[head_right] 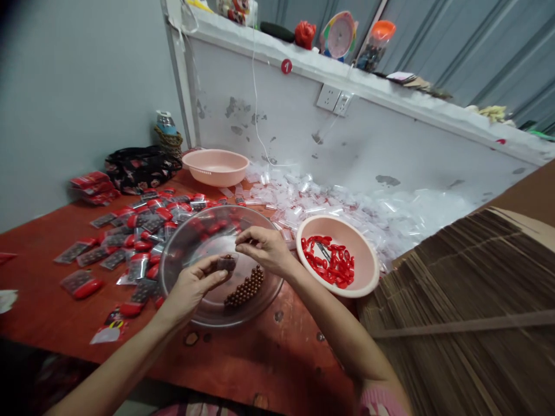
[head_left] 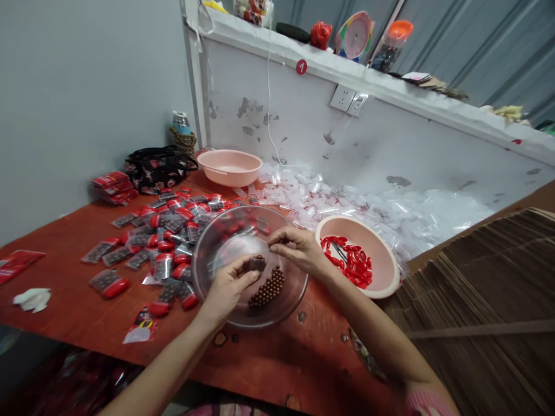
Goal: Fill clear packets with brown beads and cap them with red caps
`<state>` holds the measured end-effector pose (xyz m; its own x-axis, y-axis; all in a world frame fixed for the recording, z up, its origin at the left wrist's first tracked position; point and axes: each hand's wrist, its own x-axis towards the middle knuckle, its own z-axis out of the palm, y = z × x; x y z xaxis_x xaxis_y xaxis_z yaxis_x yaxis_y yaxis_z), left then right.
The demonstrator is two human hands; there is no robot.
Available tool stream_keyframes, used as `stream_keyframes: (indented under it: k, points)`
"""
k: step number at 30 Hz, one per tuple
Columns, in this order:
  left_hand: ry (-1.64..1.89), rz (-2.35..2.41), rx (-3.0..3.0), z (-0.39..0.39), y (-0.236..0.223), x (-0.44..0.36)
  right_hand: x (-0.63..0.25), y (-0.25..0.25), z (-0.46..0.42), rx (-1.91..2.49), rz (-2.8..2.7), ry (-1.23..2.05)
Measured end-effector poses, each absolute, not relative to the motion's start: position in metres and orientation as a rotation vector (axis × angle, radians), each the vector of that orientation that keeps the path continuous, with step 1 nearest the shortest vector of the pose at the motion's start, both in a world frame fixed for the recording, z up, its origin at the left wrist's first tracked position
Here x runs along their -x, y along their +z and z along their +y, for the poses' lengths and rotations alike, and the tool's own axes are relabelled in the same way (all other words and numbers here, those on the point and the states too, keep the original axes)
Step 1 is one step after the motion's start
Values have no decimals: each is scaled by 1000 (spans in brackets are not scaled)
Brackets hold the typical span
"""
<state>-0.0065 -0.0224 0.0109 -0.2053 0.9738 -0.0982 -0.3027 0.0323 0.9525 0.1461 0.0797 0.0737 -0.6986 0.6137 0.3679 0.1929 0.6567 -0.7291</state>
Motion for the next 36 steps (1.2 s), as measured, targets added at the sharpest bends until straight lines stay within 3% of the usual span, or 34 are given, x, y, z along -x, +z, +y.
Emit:
stream_keyframes:
  k: [9, 17, 24, 36]
  points:
    - [1418, 1176, -834, -25, 10, 8, -172, 72, 68, 723, -2062, 961]
    - [1200, 1497, -1145, -28, 31, 11, -281, 60, 100, 1250, -1751, 570]
    - [1157, 1602, -1342, -19, 47, 1, -335, 25, 134, 1942, -2261, 234]
    - [1097, 1651, -1285, -13, 40, -7, -316, 0, 183, 2171, -2415, 122]
